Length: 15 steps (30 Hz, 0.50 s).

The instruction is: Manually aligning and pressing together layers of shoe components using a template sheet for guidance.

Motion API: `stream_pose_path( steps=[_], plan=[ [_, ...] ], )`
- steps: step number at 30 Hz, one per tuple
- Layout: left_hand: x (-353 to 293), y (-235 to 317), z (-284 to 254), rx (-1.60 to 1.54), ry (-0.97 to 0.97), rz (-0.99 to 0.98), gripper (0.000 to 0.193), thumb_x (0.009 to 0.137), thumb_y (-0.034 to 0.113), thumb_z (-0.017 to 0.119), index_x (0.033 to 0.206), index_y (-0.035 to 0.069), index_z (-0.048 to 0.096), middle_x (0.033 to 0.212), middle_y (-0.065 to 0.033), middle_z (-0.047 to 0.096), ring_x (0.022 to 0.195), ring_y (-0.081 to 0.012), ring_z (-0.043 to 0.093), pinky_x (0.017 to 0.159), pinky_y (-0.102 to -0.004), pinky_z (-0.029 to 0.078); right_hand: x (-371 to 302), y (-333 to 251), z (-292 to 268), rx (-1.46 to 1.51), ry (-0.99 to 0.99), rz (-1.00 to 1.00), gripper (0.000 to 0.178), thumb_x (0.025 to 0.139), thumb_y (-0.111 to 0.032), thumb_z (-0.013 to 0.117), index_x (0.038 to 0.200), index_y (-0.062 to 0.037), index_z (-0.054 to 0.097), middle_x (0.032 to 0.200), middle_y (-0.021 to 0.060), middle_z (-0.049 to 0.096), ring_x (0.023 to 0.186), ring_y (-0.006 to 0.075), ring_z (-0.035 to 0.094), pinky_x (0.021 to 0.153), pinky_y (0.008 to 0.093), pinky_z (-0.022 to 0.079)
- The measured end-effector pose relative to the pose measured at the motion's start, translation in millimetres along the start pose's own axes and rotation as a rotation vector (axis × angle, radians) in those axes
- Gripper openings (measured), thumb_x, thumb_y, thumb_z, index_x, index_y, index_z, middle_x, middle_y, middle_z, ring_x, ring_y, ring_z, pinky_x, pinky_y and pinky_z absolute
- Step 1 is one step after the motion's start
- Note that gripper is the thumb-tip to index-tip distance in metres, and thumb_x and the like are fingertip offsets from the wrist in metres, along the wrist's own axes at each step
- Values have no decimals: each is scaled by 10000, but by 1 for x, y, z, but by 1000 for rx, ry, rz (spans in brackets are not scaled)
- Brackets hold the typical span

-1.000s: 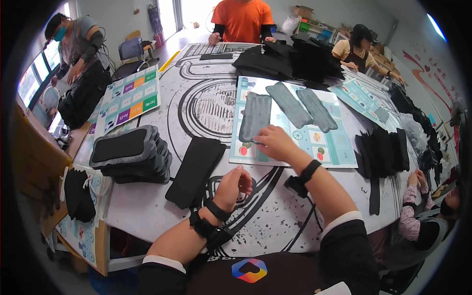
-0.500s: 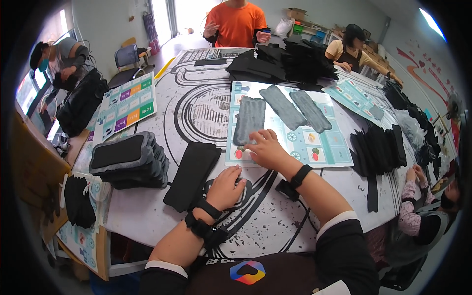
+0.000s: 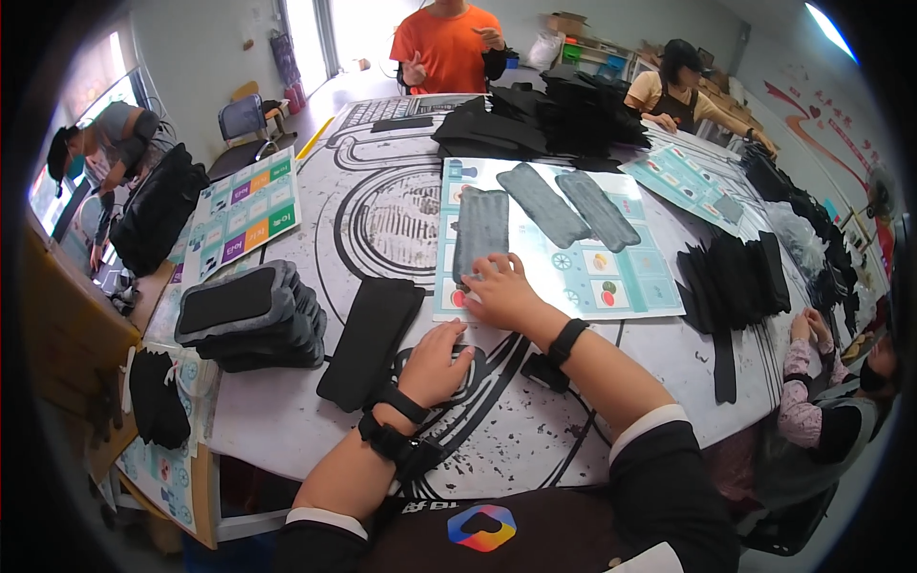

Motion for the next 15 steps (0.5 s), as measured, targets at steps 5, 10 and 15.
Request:
stream_pose_path(
  steps=[5,10,15],
  plan=[
    [-3,1,2,76,11,45,401,842,205,559,1164,-24,491,1200,-228,512,1141,-357,469,979,-404,359,-13,-1,-20,91,4,-66,204,739,-247,626,921,-159,653,1099,49,504,1152,285,381,1000,489,231],
    [-1,-13,-5,-122,44,-164,330,861,178,544,1124,-11,482,1116,-211,532,1044,-305,537,919,-363,409,-39,-13,-43,175,-14,-160,186,702,-218,674,883,-181,655,1075,29,510,1144,280,388,999,495,234],
    [-4,-24,-25,-321,245,-223,303,835,155,562,1082,6,470,1075,-184,506,949,-322,550,852,-372,442,-83,-30,-73,262,-4,-278,162,685,-190,693,842,-215,660,1016,-4,517,1099,274,414,963,477,270]
  ],
)
Point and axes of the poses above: each hand's wrist, its own x-axis towards the middle knuckle, its own z-axis out of the palm, y = z × x, the point moved 10 cm from there along x, towards the middle knuckle
